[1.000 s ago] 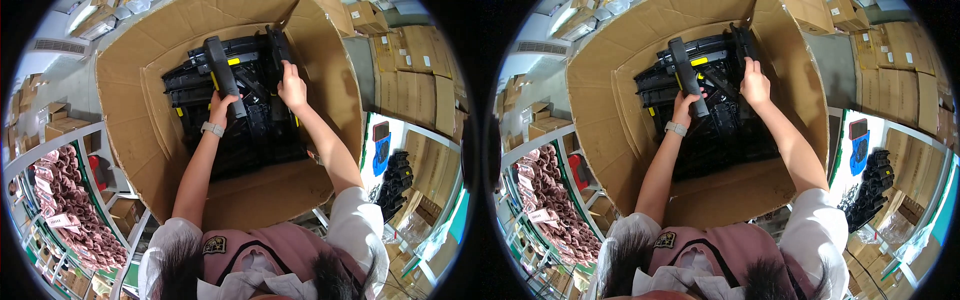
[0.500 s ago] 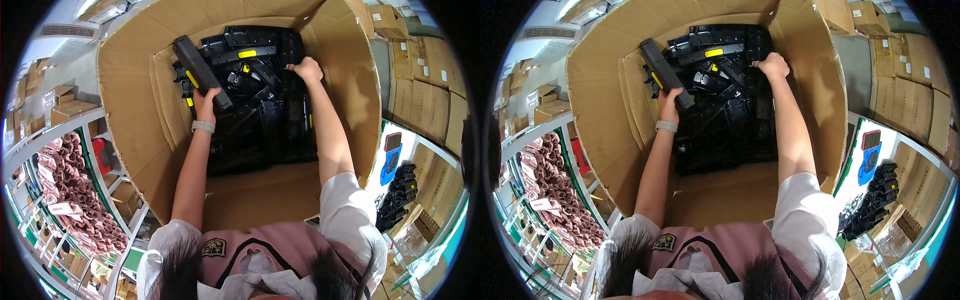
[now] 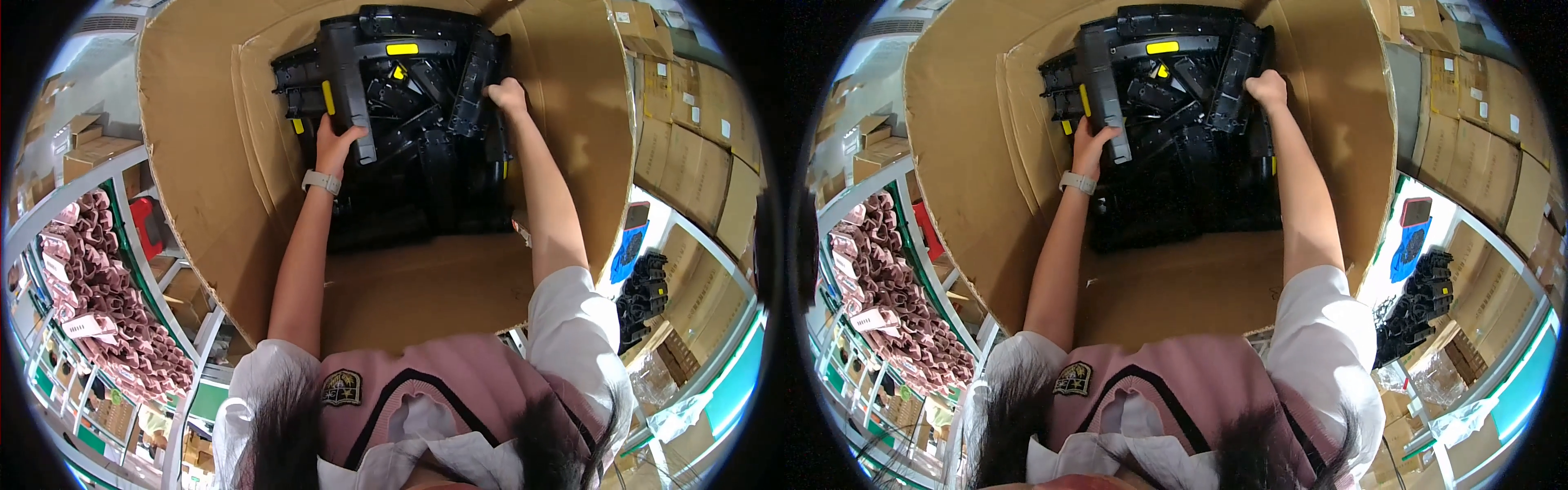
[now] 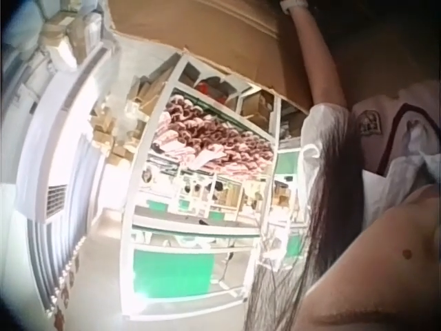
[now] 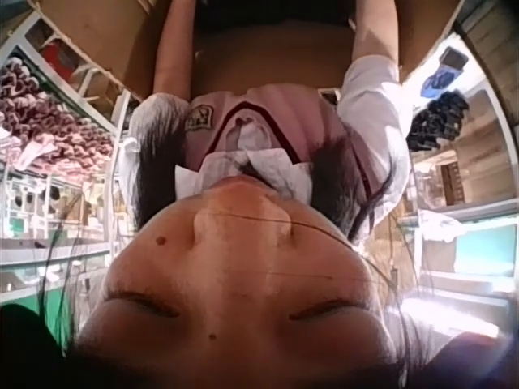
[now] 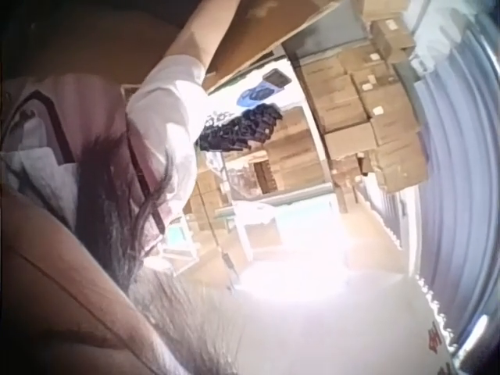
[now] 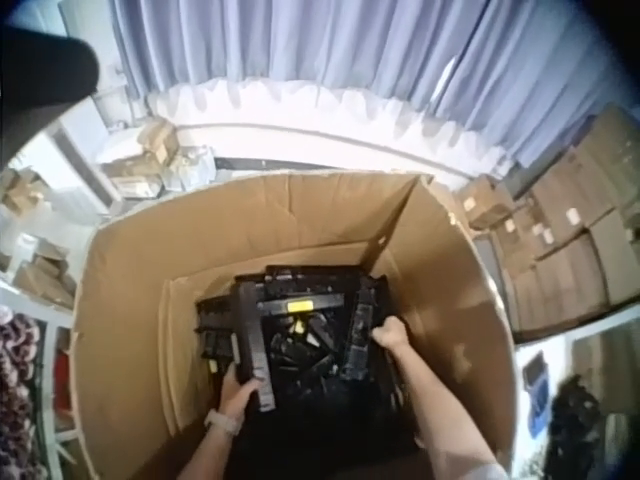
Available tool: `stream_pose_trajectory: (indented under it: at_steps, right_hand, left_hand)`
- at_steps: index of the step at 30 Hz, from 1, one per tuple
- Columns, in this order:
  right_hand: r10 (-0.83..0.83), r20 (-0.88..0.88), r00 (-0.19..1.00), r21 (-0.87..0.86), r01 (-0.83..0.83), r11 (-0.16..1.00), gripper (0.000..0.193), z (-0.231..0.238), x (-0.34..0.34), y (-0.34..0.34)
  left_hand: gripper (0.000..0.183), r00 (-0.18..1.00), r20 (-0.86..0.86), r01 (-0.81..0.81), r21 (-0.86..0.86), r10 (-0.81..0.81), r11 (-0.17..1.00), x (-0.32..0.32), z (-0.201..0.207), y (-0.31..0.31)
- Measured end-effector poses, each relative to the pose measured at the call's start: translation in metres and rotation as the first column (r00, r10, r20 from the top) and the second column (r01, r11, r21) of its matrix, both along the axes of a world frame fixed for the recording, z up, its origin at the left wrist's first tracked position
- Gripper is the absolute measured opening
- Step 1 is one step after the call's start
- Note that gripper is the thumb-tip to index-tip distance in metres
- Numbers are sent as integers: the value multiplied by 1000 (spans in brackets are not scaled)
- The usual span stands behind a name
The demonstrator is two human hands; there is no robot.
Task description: Moving toner cartridges from a large cardboard box to a work table and arranging them in rows.
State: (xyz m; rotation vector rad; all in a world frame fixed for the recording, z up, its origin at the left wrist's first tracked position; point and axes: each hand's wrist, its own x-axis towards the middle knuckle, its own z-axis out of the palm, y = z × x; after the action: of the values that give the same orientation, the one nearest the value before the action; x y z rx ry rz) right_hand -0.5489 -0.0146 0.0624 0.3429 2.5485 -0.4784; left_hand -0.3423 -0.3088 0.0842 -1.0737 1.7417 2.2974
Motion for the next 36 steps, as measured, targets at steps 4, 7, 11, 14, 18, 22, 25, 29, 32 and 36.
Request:
stream_pose_trajectory:
  at_steps: [4, 7, 11, 14, 18, 22, 25, 29, 32, 36]
  right_hand:
    - [91, -42, 995, -24, -92, 995, 39, 13, 9, 10]
    - [32, -296, 955, 12, -30, 999, 31, 34, 24, 11]
    - [-121, -76, 990, -282, 95, 955, 28, 61, 64, 31]
    - [-227, 233, 945, -492, 316, 811, 30, 91, 129, 21]
    - [9, 428, 904, -255, 111, 961, 68, 50, 185, 21]
    - [89, 453, 887, -90, -54, 994, 83, 27, 191, -13]
    - [197, 382, 903, -54, -191, 980, 88, 9, 196, -14]
    - [231, 185, 955, -96, -216, 972, 87, 13, 213, -13]
    - [26, 50, 998, -371, -5, 929, 88, -8, 220, 2]
    - [3, 434, 901, -580, 278, 766, 97, -7, 215, -9]
  left_hand:
    - [63, 934, -45, 350, -103, -356, 931, 6, -14, 12]
    - [70, 812, 137, 579, -313, -568, 752, 13, -20, 22]
    - [80, 757, 303, 651, -409, -579, 639, 26, -20, 33]
    - [84, 796, 295, 604, -460, -529, 651, 33, -28, 30]
    - [89, 746, 232, 657, -409, -625, 633, 23, -19, 30]
    - [90, 752, 196, 654, -340, -630, 675, 31, -30, 34]
    - [76, 717, 247, 697, -241, -652, 675, 33, -34, 39]
    - [62, 764, 231, 645, -264, -602, 717, 44, -41, 30]
    - [53, 717, 247, 696, -308, -652, 649, 33, -28, 12]
    - [55, 708, 232, 688, -442, -667, 575, 29, -8, -32]
